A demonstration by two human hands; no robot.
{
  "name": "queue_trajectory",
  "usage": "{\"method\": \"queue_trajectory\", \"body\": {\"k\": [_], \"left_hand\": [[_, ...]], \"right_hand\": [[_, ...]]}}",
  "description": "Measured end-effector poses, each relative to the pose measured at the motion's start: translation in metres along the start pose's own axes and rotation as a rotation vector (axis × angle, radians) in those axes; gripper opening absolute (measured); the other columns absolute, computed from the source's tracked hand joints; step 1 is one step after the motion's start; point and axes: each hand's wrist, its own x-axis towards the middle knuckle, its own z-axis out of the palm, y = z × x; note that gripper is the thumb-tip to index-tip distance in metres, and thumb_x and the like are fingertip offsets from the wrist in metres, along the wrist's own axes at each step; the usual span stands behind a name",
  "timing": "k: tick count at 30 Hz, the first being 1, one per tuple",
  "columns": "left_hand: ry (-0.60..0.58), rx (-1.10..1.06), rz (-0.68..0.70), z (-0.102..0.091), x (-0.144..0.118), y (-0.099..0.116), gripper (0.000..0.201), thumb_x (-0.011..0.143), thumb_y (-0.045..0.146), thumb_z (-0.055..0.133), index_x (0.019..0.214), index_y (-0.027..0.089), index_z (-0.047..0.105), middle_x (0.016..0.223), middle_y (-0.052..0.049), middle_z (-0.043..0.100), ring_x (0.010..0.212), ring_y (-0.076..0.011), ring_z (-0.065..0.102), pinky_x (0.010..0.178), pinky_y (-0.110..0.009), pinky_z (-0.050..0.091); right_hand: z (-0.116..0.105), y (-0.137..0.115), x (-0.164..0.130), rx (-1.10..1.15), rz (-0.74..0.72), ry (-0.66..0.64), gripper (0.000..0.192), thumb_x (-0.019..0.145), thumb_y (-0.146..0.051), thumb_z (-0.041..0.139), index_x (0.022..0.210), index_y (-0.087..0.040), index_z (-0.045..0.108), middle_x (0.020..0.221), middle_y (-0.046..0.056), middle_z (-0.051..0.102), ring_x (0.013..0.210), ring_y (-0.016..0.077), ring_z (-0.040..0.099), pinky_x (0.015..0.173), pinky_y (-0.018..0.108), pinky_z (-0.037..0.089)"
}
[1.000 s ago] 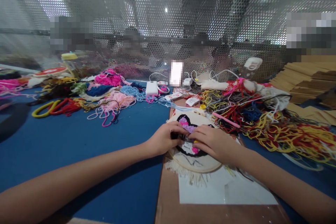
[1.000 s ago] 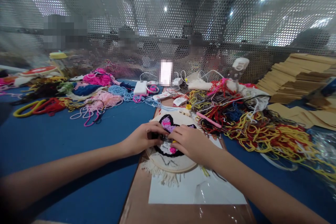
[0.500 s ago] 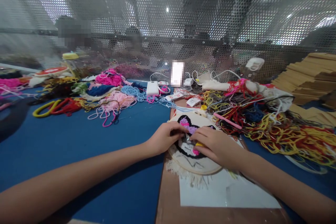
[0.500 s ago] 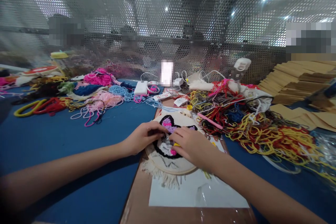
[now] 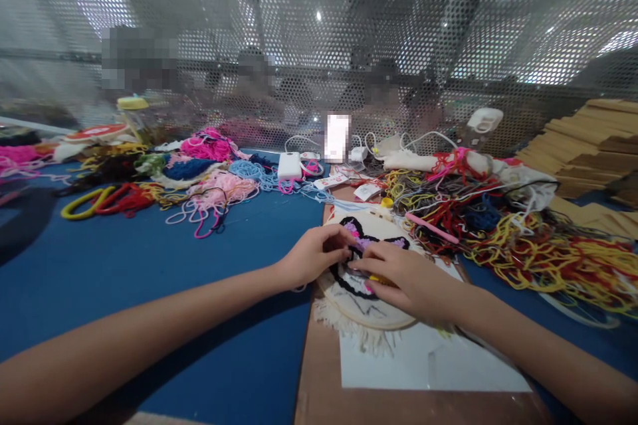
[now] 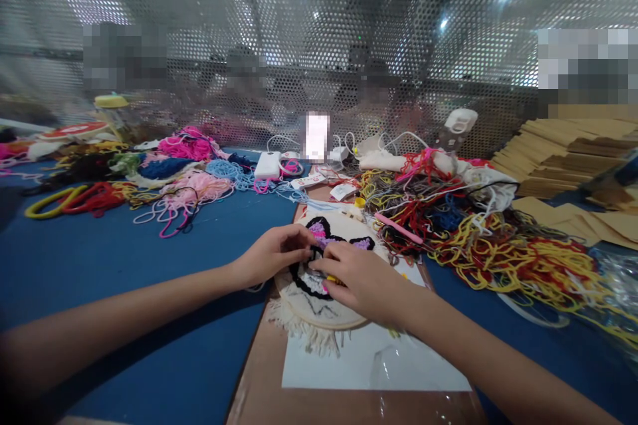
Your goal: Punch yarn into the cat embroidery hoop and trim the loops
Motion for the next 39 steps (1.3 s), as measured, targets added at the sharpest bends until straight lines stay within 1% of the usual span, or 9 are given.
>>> {"method": "queue_trajectory", "body": {"k": [7,9,12,17,22,25,30,34,39], "left_hand": [[0.012,-0.026,0.006,0.0,0.0,0.001,0.011,0.076,0.018,0.055,0.086,0.013,0.058,0.067,0.001,0.057,0.059,-0.0077,0.051,0.055,-0.019,0.039],[0.002,0.023,0.049,-0.001,0.001,0.001,0.009,0.076,0.015,0.054,0.081,0.013,0.062,0.071,0.0,0.059,0.063,-0.0087,0.053,0.059,-0.02,0.041],[-0.023,0.102,0.126,-0.006,0.002,0.001,0.018,0.077,0.011,0.051,0.077,0.015,0.068,0.079,-0.003,0.061,0.074,-0.0106,0.056,0.069,-0.022,0.044],[-0.143,0.175,0.189,-0.012,0.001,0.0,0.025,0.076,0.007,0.049,0.089,0.018,0.069,0.089,-0.004,0.063,0.081,-0.0124,0.057,0.075,-0.025,0.045],[-0.169,0.178,0.187,-0.013,0.0,0.003,0.033,0.068,0.006,0.057,0.099,0.016,0.066,0.097,-0.006,0.06,0.084,-0.0146,0.056,0.074,-0.027,0.046],[-0.144,0.134,0.153,-0.011,0.001,0.005,0.032,0.067,0.007,0.061,0.097,0.016,0.066,0.096,-0.006,0.06,0.086,-0.0151,0.056,0.075,-0.027,0.045],[-0.035,0.153,0.087,-0.001,0.001,0.005,0.023,0.068,0.01,0.063,0.09,0.015,0.069,0.085,-0.004,0.062,0.079,-0.0147,0.057,0.073,-0.026,0.045],[0.024,0.173,0.061,0.004,0.002,0.004,0.028,0.065,0.004,0.06,0.088,0.015,0.07,0.084,-0.003,0.063,0.074,-0.0132,0.055,0.067,-0.023,0.043],[0.009,0.234,0.045,0.008,0.006,0.006,0.04,0.059,-0.004,0.052,0.088,0.015,0.071,0.079,-0.002,0.062,0.063,-0.01,0.051,0.056,-0.02,0.039]], "right_hand": [[0.002,0.001,0.002,0.023,0.022,-0.004,0.034,0.085,-0.021,0.044,0.119,-0.022,0.052,0.101,0.009,0.053,0.092,0.0207,0.051,0.076,0.035,0.043],[0.003,0.001,0.002,0.023,0.026,0.005,0.034,0.085,-0.021,0.044,0.118,-0.021,0.053,0.101,0.009,0.053,0.093,0.021,0.05,0.077,0.035,0.043],[0.004,0.001,0.002,0.022,0.027,0.007,0.034,0.085,-0.022,0.044,0.118,-0.02,0.053,0.101,0.009,0.054,0.094,0.0212,0.05,0.077,0.035,0.043],[0.001,0.002,-0.001,0.047,0.01,0.012,0.031,0.084,-0.021,0.045,0.113,-0.021,0.055,0.102,0.008,0.055,0.093,0.0203,0.052,0.078,0.034,0.043],[-0.006,0.003,-0.007,0.105,-0.006,0.033,0.024,0.082,-0.018,0.046,0.103,-0.02,0.056,0.098,0.006,0.057,0.089,0.0179,0.052,0.076,0.031,0.042],[-0.012,0.006,-0.009,0.151,0.011,0.041,0.02,0.081,-0.017,0.048,0.099,-0.02,0.056,0.095,0.005,0.058,0.086,0.0169,0.052,0.075,0.029,0.042],[-0.02,0.01,-0.008,0.216,0.049,0.054,0.017,0.078,-0.015,0.051,0.093,-0.021,0.055,0.088,0.002,0.058,0.081,0.0152,0.053,0.071,0.027,0.041],[-0.017,0.009,-0.007,0.221,0.042,0.041,0.019,0.078,-0.015,0.051,0.096,-0.02,0.057,0.092,0.003,0.058,0.083,0.0155,0.053,0.073,0.027,0.041],[-0.013,0.01,-0.005,0.213,0.022,0.025,0.023,0.08,-0.015,0.05,0.1,-0.02,0.06,0.097,0.006,0.057,0.088,0.0163,0.053,0.077,0.029,0.042]]}}
